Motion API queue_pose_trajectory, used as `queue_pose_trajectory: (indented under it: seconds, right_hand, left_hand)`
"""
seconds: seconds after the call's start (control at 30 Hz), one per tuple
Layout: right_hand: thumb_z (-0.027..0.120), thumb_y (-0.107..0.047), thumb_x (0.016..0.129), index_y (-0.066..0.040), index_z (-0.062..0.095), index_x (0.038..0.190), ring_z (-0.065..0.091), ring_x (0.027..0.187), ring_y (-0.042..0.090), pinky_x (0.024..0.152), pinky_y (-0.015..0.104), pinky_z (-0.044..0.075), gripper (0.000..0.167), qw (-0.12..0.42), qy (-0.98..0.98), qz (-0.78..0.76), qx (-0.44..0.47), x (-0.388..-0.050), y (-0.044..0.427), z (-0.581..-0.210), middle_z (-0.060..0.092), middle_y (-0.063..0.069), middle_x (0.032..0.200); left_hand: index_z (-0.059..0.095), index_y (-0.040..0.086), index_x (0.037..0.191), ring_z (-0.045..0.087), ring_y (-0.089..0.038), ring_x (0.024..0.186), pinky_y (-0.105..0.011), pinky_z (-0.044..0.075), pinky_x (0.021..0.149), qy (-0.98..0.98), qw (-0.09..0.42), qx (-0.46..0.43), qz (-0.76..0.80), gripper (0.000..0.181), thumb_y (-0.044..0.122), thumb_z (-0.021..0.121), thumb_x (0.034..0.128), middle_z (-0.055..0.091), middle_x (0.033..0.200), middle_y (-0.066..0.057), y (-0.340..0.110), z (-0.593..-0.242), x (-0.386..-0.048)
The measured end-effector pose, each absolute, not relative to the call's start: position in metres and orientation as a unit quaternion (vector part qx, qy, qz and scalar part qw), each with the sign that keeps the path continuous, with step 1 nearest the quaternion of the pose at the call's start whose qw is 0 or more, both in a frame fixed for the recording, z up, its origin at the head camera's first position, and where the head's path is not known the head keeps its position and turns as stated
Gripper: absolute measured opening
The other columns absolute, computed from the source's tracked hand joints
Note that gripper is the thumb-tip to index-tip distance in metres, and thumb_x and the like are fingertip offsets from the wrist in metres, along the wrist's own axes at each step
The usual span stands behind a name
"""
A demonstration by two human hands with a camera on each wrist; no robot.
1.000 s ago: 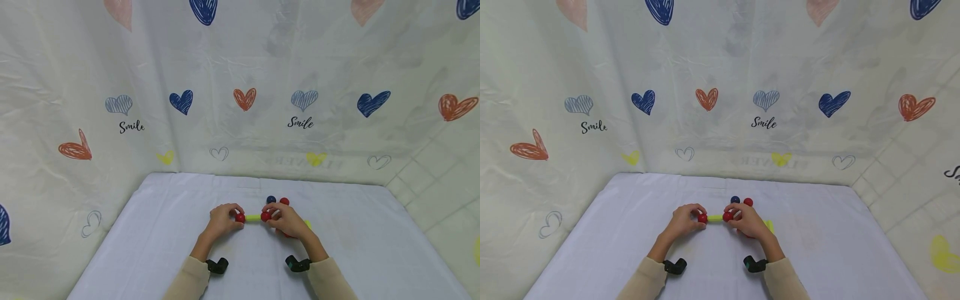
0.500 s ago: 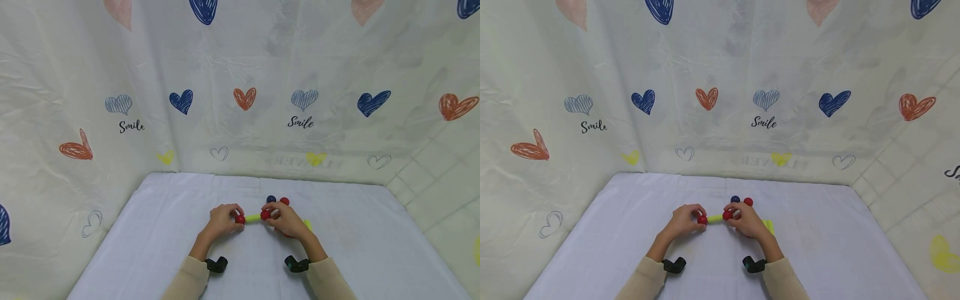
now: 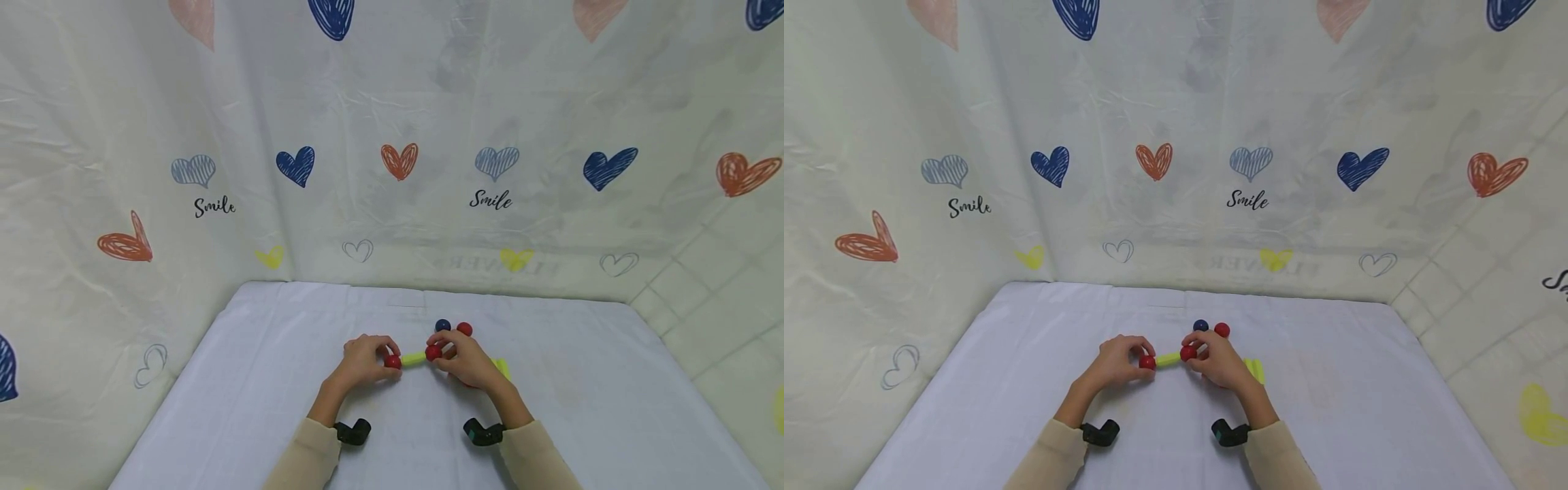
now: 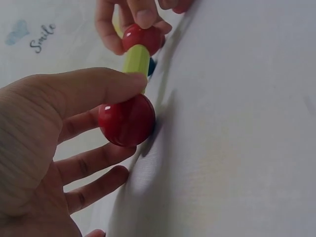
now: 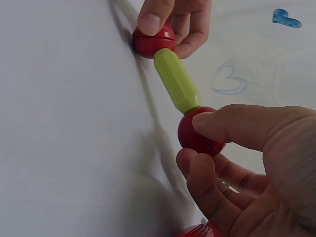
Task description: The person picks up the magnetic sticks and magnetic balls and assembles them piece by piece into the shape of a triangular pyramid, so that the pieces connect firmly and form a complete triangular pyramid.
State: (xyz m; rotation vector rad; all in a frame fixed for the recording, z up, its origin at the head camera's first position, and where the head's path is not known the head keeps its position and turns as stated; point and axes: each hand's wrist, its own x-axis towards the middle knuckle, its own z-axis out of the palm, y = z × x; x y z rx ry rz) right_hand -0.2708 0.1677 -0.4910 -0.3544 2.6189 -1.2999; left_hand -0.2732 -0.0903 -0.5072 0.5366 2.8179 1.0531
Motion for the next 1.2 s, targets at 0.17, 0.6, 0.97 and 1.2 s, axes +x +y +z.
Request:
queue_pose_trajectory:
  seconds: [0.17,0.6,0.97,1.2]
  right_hand:
    - [0.078,-0.009,0.089,-0.018,0.068,0.117,0.064,0.088,0.018,0.065,0.031,0.058,0.031,0.096,0.889,-0.43,-0.123,-0.271,0.167,-0.492,0.068,0.004,0.11]
    - [0.072,-0.008,0.093,-0.019,0.069,0.118,0.068,0.106,0.025,0.073,0.033,0.061,0.028,0.105,0.878,-0.447,-0.137,-0.269,0.159,-0.493,0.07,0.0,0.118]
    - [0.07,-0.012,0.095,-0.015,0.068,0.122,0.069,0.114,0.032,0.078,0.035,0.062,0.027,0.115,0.863,-0.472,-0.141,-0.268,0.16,-0.488,0.069,0.006,0.125]
    - [0.069,-0.014,0.097,-0.011,0.067,0.126,0.07,0.111,0.027,0.08,0.036,0.062,0.029,0.098,0.868,-0.472,-0.114,-0.269,0.171,-0.482,0.067,0.011,0.129]
  left_hand:
    - [0.071,0.033,0.09,0.056,-0.009,0.086,-0.05,0.035,0.089,0.919,0.043,0.175,0.352,0.019,0.043,0.085,0.0807,0.064,0.079,0.015,-0.09,-0.507,-0.273]
    - [0.068,0.028,0.071,0.055,-0.007,0.077,-0.047,0.033,0.087,0.92,0.046,0.168,0.352,0.026,0.047,0.077,0.0879,0.061,0.067,0.014,-0.087,-0.507,-0.271]
    - [0.071,0.028,0.113,0.061,-0.008,0.075,-0.051,0.038,0.093,0.897,0.088,0.17,0.398,0.027,0.037,0.079,0.0886,0.067,0.076,0.013,-0.082,-0.512,-0.274]
    - [0.07,0.031,0.119,0.059,-0.012,0.081,-0.039,0.039,0.081,0.897,0.096,0.154,0.403,0.031,0.034,0.079,0.0891,0.067,0.076,0.011,-0.082,-0.51,-0.272]
